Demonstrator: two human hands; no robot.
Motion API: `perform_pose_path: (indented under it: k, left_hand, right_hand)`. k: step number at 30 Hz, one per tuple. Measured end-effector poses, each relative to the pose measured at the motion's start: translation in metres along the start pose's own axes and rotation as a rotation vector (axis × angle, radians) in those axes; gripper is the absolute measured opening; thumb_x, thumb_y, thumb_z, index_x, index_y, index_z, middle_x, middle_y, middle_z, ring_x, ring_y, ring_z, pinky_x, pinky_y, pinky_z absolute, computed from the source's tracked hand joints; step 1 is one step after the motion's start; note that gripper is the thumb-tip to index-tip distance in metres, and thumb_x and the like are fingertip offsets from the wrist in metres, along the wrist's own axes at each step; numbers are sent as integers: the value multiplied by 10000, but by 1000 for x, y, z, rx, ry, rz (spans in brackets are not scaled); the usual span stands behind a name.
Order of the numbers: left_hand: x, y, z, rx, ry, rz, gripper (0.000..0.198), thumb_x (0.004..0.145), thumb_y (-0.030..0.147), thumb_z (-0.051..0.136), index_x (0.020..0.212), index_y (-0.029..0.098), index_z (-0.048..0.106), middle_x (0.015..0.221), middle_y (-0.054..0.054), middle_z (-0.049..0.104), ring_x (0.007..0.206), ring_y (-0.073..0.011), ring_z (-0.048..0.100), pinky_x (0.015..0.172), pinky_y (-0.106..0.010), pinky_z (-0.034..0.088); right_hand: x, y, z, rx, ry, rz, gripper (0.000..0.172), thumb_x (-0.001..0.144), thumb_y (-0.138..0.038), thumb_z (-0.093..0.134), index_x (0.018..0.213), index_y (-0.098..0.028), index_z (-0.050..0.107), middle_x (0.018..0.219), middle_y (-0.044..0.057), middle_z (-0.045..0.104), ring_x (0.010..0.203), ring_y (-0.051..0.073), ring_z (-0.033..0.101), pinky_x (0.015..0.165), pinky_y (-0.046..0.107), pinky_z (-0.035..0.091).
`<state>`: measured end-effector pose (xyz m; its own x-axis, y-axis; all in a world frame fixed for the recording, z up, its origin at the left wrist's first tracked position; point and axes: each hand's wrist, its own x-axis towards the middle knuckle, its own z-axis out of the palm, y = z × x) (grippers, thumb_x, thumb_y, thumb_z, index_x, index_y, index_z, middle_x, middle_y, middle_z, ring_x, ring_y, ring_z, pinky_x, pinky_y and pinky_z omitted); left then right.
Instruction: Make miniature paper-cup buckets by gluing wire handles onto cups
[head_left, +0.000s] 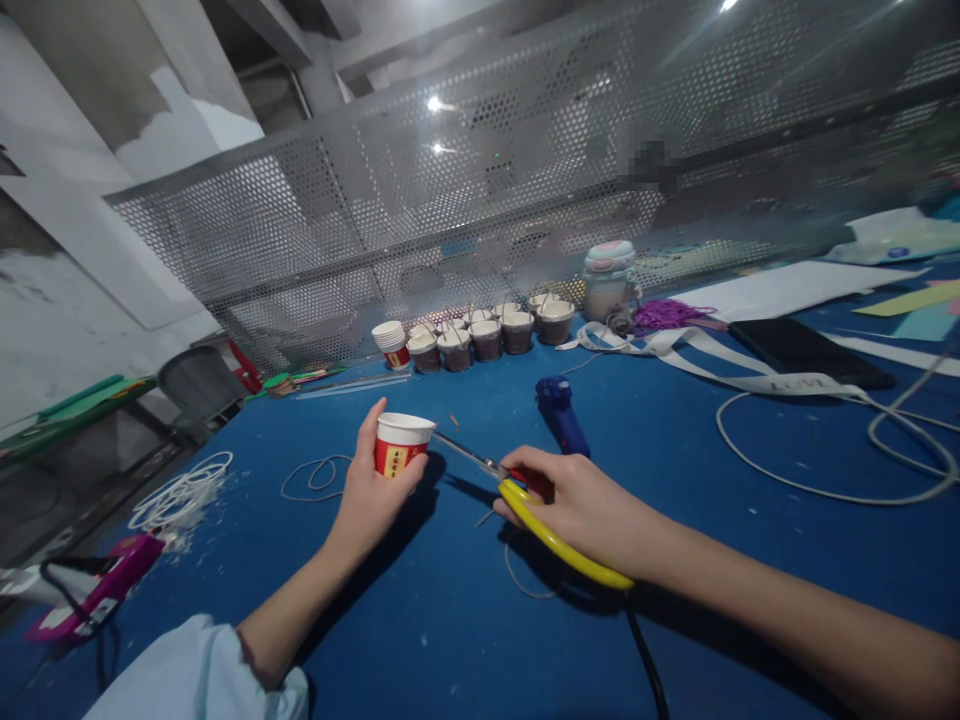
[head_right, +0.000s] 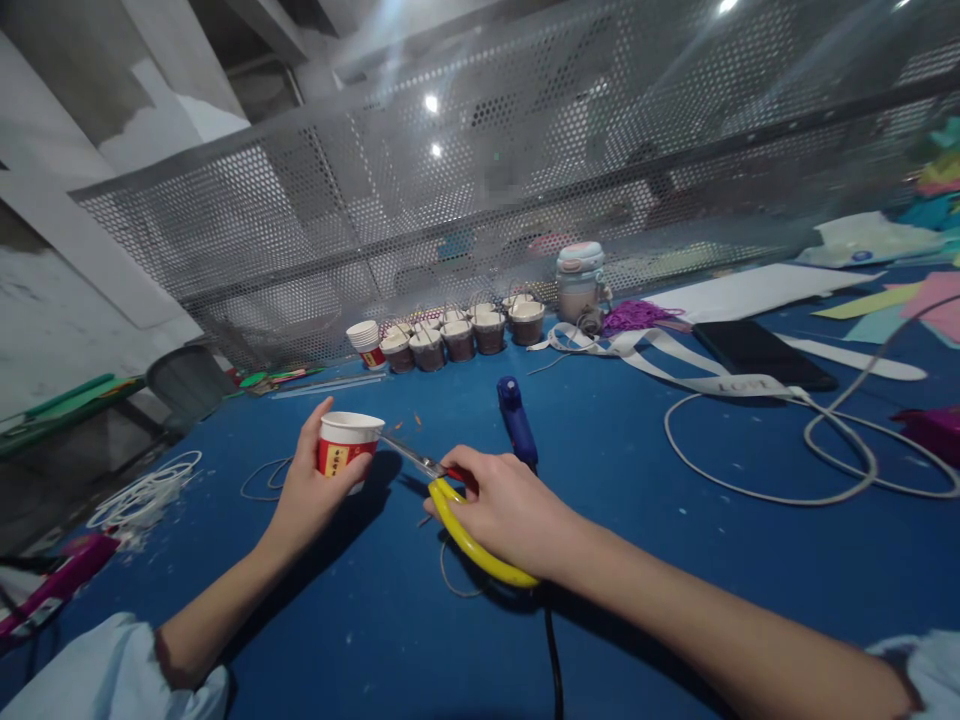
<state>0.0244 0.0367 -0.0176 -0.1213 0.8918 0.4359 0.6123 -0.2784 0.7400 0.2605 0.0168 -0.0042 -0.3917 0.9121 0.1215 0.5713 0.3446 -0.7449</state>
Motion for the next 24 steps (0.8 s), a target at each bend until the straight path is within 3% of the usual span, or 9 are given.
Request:
perform_pose_path:
  k: [5,9,19,24]
  left_hand:
    - [-3,-9,4,82,91,138,733,762,359,653,1418,244,348,1418,-133,457,1212,-265,528,1008,-414,436]
    - [-5,-11,7,120,117,201,726,788,344,646,1433,255,325,1440,-131,438,1225,-257,523,1011,-402,440]
    - [-6,-5,7,76,104,157,730,776,347,641,1431,243,336,1426,-135,454,1186,-258,547,986,-403,453]
    - [-5,4,2,-5,24,16,780,746,363,666,1443,260,333,1348,-114,528,998,-224,623,853,-345,511]
  right_hand:
    - [-3,-2,0,-68,2,6,211,820,-383,629,949,-216,642,619,-37,531,558,123,418,519,246,284]
    - [-5,-1,3,-53,13,-21,198,835,-399,611,922,-221,623,611,-40,534,552,120,411,519,242,279]
    - [-5,0,5,-97,29,-89,206,838,-389,622,933,-207,628,643,-24,555,555,122,419,531,242,274]
    - [-6,0,6,-71,29,-102,197,851,-381,606,909,-194,623,620,-25,544,540,117,411,526,243,277]
